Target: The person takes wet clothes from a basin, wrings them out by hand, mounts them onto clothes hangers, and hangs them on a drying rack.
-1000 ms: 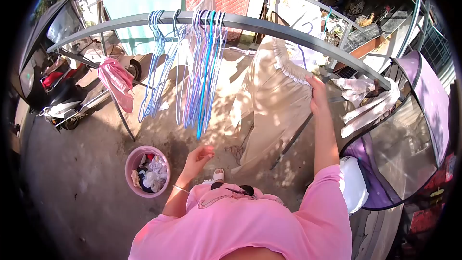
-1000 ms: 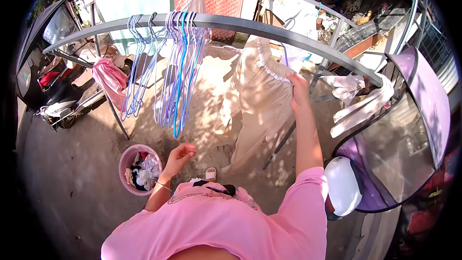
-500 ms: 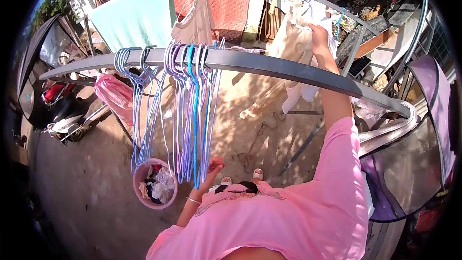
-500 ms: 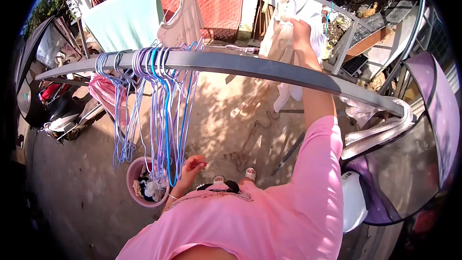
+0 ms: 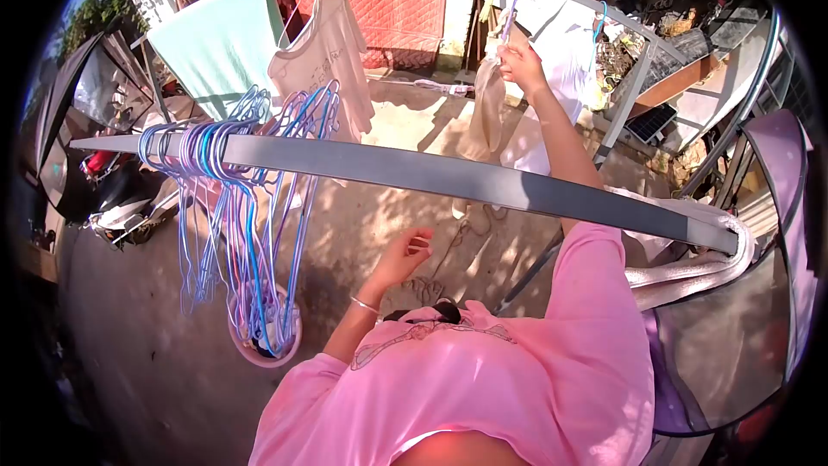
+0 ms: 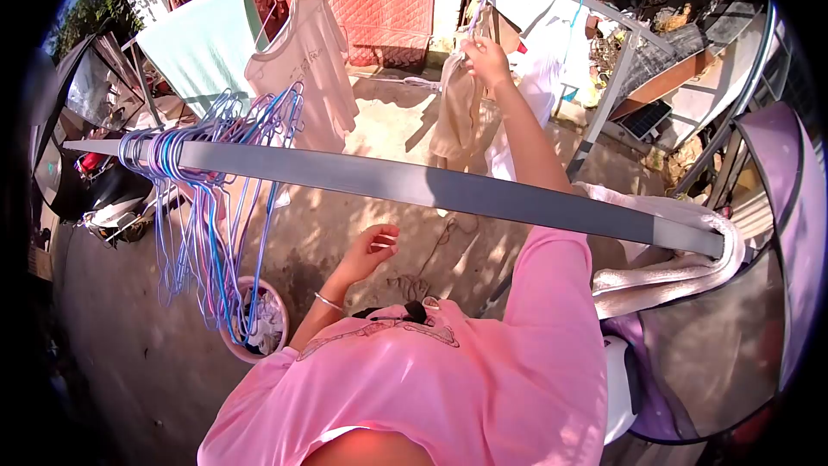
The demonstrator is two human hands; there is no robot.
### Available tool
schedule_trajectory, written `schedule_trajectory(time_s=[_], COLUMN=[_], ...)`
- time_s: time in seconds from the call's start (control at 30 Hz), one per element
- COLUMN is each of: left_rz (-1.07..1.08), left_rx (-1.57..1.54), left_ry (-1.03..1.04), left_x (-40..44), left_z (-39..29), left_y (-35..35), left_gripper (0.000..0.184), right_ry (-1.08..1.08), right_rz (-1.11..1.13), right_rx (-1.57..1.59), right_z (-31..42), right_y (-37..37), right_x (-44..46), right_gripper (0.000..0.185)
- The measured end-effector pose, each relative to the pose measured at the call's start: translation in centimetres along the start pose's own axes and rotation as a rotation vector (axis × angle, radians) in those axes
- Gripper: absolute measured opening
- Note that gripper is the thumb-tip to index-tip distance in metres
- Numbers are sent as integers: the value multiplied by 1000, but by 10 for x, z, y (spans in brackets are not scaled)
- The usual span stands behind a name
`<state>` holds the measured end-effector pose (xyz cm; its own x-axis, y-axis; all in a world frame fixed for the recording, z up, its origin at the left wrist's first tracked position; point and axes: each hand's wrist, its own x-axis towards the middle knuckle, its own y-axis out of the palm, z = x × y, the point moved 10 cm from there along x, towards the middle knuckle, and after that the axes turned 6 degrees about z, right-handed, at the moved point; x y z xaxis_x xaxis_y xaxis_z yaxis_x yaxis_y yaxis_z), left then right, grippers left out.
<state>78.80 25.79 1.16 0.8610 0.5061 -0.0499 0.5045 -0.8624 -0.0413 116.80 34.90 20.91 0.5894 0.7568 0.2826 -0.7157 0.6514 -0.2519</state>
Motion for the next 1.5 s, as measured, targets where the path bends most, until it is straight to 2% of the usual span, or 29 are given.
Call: schedule_trajectory(time_s=[0.03,0.1,0.17,0.23,0.27,0.3,0.33,0.37,0.43,0.47,0.5,0.57,0.67,0.8,0.87,0.9,0.97,1.03,1.1,1.17,1.27,1.3,1.37,1.4,1.43,1.5], left_rz=[-12,-96,-284,-403,-403,-406,-452,-500,-540,-432,-325,-299,-407,-338,-347,-339,-380,-355,-360,-350,-381,-384,-367,-401,-422,-417], left_rx=[40,244,260,301,327,356,518,680,742,759,776,796,874,767,735,730,683,662,697,708,735,728,615,545,537,615], left_ry=[73,347,355,490,461,432,427,426,459,416,368,382,441,321,438,430,597,576,578,512,447,435,429,604,594,779], left_x=[25,74,112,149,181,209,228,244,271,287,301,304,299,317,314,316,312,322,312,319,319,317,311,289,271,218], left_z=[-22,-67,-136,-195,-209,-221,-239,-258,-261,-253,-246,-240,-245,-226,-228,-223,-234,-234,-247,-241,-232,-228,-223,-231,-229,-238], left_y=[-1,-12,-25,-33,-37,-40,-36,-30,-25,-19,-12,-6,0,4,10,14,22,31,49,51,46,46,42,44,43,52], left_gripper=[32,36,39,37,40,44,48,52,51,49,47,46,44,40,40,40,35,36,35,36,39,39,43,48,48,47], right_ry=[-93,-481,-384,-224,-220,-172,-129,-211,-93,-70,-192,-107,18,-51,-57,-61,-51,-51,-111,-72,-114,-108,-253,-282,-314,-330], right_rz=[-171,-618,-720,-778,-788,-601,-412,-464,-484,-465,-471,-443,-512,-667,-652,-638,-627,-610,-638,-552,-573,-560,-717,-676,-630,-477], right_rx=[-152,-763,-958,-970,-970,-743,-513,-398,-143,94,74,130,164,131,99,66,94,126,-30,-51,-433,-439,-673,-603,-532,-500], right_z=[15,74,66,34,18,-15,-37,-27,-63,-66,-57,-68,-43,-66,-70,-71,-78,-81,-77,-76,-44,-36,2,9,14,-3], right_y=[-29,-81,-123,-156,-166,-173,-172,-169,-186,-192,-200,-213,-217,-245,-251,-253,-257,-261,-269,-266,-254,-244,-222,-204,-186,-147], right_x=[-6,-61,-77,-67,-61,-40,-22,-28,-17,-22,-26,-28,-49,-44,-40,-42,-46,-43,-47,-50,-75,-90,-132,-148,-165,-196], right_gripper=[33,44,59,52,52,47,41,30,29,27,27,30,34,38,36,35,34,34,33,36,42,42,38,36,35,33])
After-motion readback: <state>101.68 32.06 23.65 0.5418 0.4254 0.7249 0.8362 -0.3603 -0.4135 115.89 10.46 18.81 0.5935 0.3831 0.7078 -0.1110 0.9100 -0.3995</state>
